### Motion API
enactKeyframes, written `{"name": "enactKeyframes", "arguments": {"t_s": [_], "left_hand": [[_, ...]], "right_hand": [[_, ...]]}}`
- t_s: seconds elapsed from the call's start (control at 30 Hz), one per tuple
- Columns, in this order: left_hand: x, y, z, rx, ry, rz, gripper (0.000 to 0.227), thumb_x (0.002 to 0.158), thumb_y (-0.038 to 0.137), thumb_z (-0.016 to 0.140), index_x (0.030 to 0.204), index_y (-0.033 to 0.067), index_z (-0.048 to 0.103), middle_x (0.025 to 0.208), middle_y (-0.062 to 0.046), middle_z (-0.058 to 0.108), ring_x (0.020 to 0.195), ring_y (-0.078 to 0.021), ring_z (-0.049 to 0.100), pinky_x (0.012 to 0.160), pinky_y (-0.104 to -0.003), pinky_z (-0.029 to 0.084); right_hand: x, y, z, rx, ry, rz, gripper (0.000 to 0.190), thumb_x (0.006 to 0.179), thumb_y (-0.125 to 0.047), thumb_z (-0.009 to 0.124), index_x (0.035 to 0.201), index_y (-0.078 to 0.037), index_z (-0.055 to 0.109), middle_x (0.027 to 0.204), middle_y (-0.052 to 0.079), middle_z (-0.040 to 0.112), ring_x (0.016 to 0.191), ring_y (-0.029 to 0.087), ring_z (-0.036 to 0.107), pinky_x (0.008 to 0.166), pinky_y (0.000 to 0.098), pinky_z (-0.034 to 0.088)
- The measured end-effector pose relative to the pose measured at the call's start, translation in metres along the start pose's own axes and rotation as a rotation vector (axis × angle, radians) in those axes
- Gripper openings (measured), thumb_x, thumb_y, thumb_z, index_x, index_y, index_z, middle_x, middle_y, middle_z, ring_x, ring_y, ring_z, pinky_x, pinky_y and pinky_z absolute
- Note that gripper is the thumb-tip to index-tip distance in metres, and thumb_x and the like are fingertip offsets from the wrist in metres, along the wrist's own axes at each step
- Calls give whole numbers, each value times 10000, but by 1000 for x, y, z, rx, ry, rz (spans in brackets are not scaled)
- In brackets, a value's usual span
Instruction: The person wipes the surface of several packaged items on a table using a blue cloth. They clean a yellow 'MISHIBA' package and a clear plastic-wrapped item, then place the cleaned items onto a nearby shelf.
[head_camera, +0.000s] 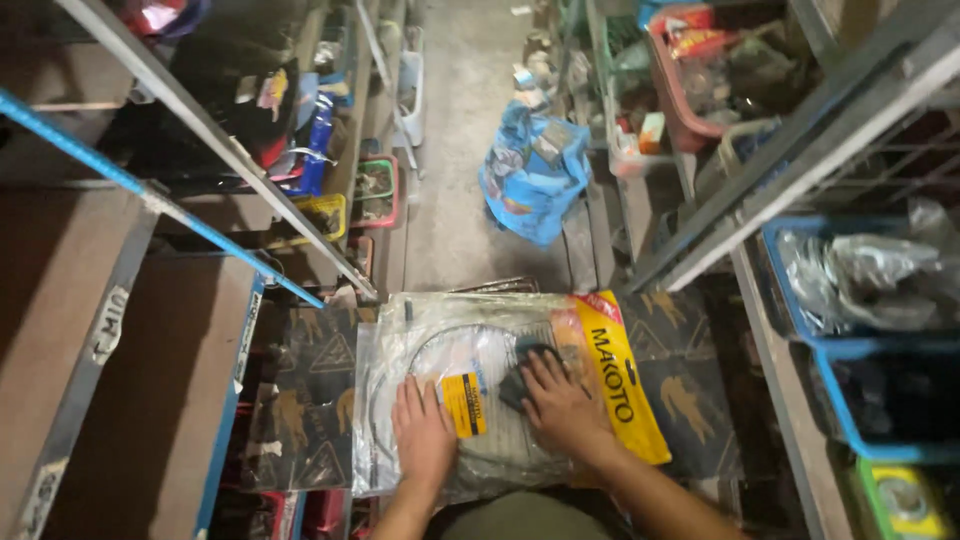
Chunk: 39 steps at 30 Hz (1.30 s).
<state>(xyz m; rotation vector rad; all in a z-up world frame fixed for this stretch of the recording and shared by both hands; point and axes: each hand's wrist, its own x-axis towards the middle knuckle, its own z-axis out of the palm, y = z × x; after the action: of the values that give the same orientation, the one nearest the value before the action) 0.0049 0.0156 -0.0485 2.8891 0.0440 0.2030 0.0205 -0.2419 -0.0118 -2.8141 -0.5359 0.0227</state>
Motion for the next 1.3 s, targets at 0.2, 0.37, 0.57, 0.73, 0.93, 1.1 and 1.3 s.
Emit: {"name": "enactKeyframes", "arguments": {"t_s": [0.2, 0.37, 0.57, 0.73, 0.93, 1.1, 1.3], "left_hand": [[-11, 0, 9, -16, -103, -175, 566, 983, 325, 443, 1470, 37, 458, 1658, -165, 301, 1549, -315, 237, 1212, -507, 224], [-13, 1, 22, 11, -7, -192, 576, 968, 355, 486, 1464, 62, 480, 1645, -132, 347, 1528, -299, 297, 1193, -498, 270], [-14, 3, 21, 8, -16, -242, 580, 977, 370, 478, 1493, 105, 456, 1661, -86, 326, 1525, -266, 301, 1196, -478, 263], [-11, 7, 8, -22, -45, -249, 574, 974, 357, 473, 1492, 108, 461, 1663, -61, 325, 1523, -250, 302, 1198, -463, 266], [-17, 11, 5, 2, -17, -218, 553, 968, 361, 481, 1446, 85, 522, 1623, -98, 401, 1502, -288, 345, 1180, -472, 293], [11, 4, -22, -19, -87, -144, 447, 865, 317, 591, 1231, 62, 621, 1385, -139, 562, 1226, -360, 540, 1027, -489, 436], [52, -18, -21, -6, -230, -77, 487, 874, 388, 636, 1209, 36, 592, 1210, -134, 597, 1058, -369, 607, 896, -485, 523]], "right_hand": [[56, 37, -1, -101, 75, -42, 663, 946, -374, 541, 1509, -49, 413, 1578, 173, 428, 1454, 392, 387, 1160, 553, 291], [113, 25, 30, -9, 55, -234, 628, 948, -320, 520, 1493, -24, 422, 1562, 200, 433, 1436, 458, 376, 1113, 606, 318], [140, 13, 36, 12, 3, -297, 583, 950, -312, 538, 1468, -60, 445, 1579, 143, 426, 1461, 418, 357, 1143, 562, 301], [120, 22, 26, 24, 79, -249, 571, 966, -335, 528, 1475, -87, 453, 1573, 117, 445, 1466, 374, 374, 1135, 545, 321], [53, 26, 7, 1, 31, -45, 639, 937, -343, 535, 1500, -58, 437, 1568, 143, 452, 1447, 390, 392, 1092, 586, 357], [-14, 39, 38, -167, 162, 22, 619, 927, -394, 556, 1432, -39, 515, 1540, 130, 491, 1457, 357, 400, 1100, 493, 339], [-57, 20, 40, -54, 208, 171, 627, 903, -341, 590, 1424, -6, 498, 1543, 182, 468, 1428, 414, 422, 1138, 499, 346]]}}
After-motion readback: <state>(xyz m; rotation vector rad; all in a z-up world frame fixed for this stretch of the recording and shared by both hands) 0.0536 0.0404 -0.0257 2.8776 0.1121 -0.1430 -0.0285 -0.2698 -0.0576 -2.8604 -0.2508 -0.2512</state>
